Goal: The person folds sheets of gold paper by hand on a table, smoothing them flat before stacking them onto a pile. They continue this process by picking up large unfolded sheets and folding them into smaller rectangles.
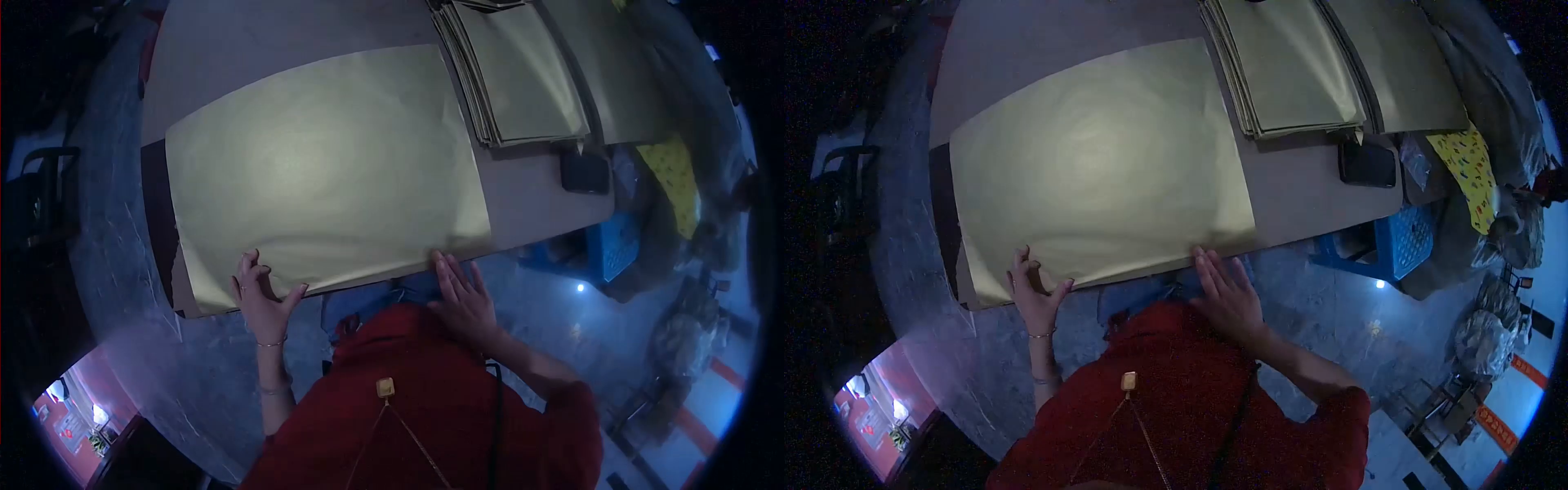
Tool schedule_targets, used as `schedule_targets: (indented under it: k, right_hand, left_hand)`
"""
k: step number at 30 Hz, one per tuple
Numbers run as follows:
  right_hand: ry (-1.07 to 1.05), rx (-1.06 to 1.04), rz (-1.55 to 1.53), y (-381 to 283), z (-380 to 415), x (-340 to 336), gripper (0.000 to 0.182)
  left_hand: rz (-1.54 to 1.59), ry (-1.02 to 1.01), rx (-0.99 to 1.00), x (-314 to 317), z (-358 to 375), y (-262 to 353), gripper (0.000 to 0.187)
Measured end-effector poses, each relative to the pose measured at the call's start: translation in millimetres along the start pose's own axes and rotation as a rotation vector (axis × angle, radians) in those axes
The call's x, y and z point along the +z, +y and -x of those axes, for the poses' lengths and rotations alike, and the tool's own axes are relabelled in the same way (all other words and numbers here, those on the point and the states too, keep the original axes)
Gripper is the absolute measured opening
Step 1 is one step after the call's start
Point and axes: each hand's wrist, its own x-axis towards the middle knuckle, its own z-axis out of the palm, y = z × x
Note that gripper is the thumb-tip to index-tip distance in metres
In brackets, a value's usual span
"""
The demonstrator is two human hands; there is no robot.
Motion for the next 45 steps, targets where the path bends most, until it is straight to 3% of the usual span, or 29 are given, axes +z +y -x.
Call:
schedule_targets:
  k: [7,10,16,25,27,34,36,39,43,45]
  right_hand:
    - [-0.151,0.170,0.058,10.0,9.3,-4.5,0.083]
    - [-0.165,0.235,-0.024,5.3,6.0,-6.6,0.090]
    - [-0.138,0.281,0.138,17.9,15.9,-5.9,0.091]
    - [-0.113,0.324,-0.006,17.5,12.6,-11.6,0.090]
    - [-0.119,0.451,-0.027,21.7,9.7,-14.3,0.087]
    - [-0.092,0.371,0.020,36.2,7.9,-21.7,0.079]
    - [0.085,0.438,-0.018,35.2,-8.0,-28.3,0.072]
    - [0.198,0.191,-0.023,35.5,-37.8,-31.0,0.067]
    - [0.171,0.064,-0.108,21.8,-87.6,-26.2,0.061]
    - [0.126,0.147,-0.053,25.0,-99.8,-22.3,0.057]
  left_hand:
    - [-0.094,0.001,0.021,0.1,-0.4,8.5,0.063]
    - [-0.035,0.004,0.016,4.1,0.5,2.0,0.063]
    - [-0.080,0.013,0.046,1.8,-0.4,4.4,0.065]
    - [-0.086,0.053,0.005,2.4,1.8,9.4,0.063]
    - [-0.057,0.017,-0.006,0.6,-0.3,11.2,0.062]
    - [-0.061,0.051,-0.027,-0.4,-0.1,16.3,0.062]
    - [-0.063,0.004,-0.048,-2.4,-0.8,18.6,0.062]
    - [-0.046,0.010,-0.065,-3.9,-1.7,22.2,0.062]
    - [-0.098,0.001,-0.026,-5.5,-1.5,20.6,0.060]
    - [-0.072,0.006,-0.114,-10.2,-2.6,24.8,0.057]
